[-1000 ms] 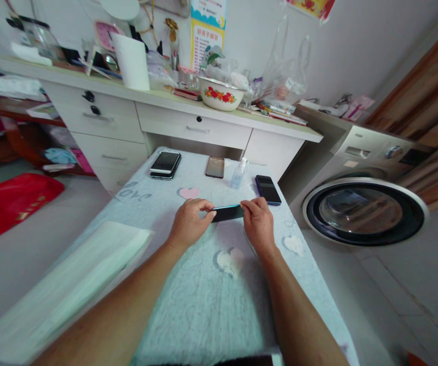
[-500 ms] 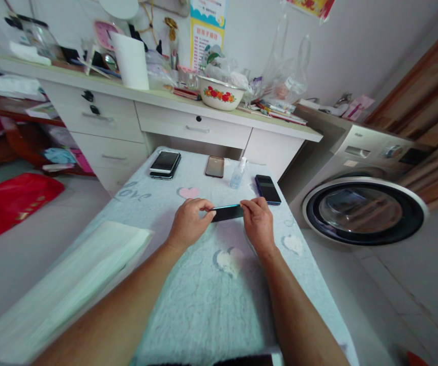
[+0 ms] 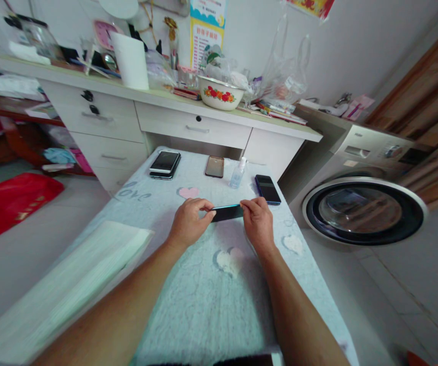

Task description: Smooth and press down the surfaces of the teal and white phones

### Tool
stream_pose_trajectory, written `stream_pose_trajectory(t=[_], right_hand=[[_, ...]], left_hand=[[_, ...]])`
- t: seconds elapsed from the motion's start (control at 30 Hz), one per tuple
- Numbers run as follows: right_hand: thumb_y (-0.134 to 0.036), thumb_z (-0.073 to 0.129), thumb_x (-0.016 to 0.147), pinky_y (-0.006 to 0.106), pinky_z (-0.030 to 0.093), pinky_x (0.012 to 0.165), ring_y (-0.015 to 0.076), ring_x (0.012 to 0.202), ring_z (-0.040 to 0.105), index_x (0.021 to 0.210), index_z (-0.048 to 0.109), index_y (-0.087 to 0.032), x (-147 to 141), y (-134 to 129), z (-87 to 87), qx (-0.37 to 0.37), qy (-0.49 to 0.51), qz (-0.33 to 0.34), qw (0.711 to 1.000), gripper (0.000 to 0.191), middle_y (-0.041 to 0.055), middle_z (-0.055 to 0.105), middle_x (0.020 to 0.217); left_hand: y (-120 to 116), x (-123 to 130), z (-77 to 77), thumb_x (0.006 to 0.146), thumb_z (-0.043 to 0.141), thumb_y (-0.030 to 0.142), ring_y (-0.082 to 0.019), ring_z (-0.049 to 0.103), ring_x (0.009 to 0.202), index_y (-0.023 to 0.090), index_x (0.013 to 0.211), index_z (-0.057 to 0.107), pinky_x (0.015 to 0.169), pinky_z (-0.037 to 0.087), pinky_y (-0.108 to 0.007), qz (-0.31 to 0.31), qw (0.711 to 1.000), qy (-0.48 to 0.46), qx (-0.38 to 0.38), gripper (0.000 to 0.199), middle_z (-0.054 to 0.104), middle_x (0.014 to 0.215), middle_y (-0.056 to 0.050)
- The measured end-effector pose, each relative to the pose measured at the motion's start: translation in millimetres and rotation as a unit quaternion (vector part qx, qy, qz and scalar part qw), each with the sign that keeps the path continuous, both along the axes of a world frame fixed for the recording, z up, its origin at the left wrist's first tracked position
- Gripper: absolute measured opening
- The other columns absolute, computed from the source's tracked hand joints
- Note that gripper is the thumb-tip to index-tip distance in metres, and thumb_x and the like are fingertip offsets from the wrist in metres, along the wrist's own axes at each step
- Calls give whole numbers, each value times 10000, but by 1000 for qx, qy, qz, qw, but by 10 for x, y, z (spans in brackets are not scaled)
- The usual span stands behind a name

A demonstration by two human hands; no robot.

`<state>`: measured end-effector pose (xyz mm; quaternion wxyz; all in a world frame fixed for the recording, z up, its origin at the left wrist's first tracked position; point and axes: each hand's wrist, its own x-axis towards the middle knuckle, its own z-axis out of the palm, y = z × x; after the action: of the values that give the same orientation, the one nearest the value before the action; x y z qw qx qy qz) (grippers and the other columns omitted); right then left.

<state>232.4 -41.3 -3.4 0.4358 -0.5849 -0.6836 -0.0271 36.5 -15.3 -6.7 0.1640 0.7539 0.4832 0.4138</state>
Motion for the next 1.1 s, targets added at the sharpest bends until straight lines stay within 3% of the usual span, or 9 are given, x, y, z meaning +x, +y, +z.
stream_pose_trajectory(t=[0.57, 1.1], right_hand=[[-211, 492, 894, 284, 468, 737, 158, 772, 569, 920, 704, -185, 89, 25, -14, 8, -5, -31, 999, 215, 47, 557, 850], [-213, 434, 941, 243, 459, 766, 138, 805, 550, 982, 678, -205, -278, -102, -4, -16, -31, 54, 998, 248, 42, 541, 895]], left_hand=[[-9, 2, 6, 745, 623, 199, -183, 615, 808, 207, 765, 652, 782, 451, -321, -8, 1000, -9, 5, 36, 683, 783, -1], [-3, 16, -22, 750, 616, 204, -175, 607, 804, 213, 773, 649, 787, 440, -310, -11, 1000, -8, 18, 41, 680, 781, 8]])
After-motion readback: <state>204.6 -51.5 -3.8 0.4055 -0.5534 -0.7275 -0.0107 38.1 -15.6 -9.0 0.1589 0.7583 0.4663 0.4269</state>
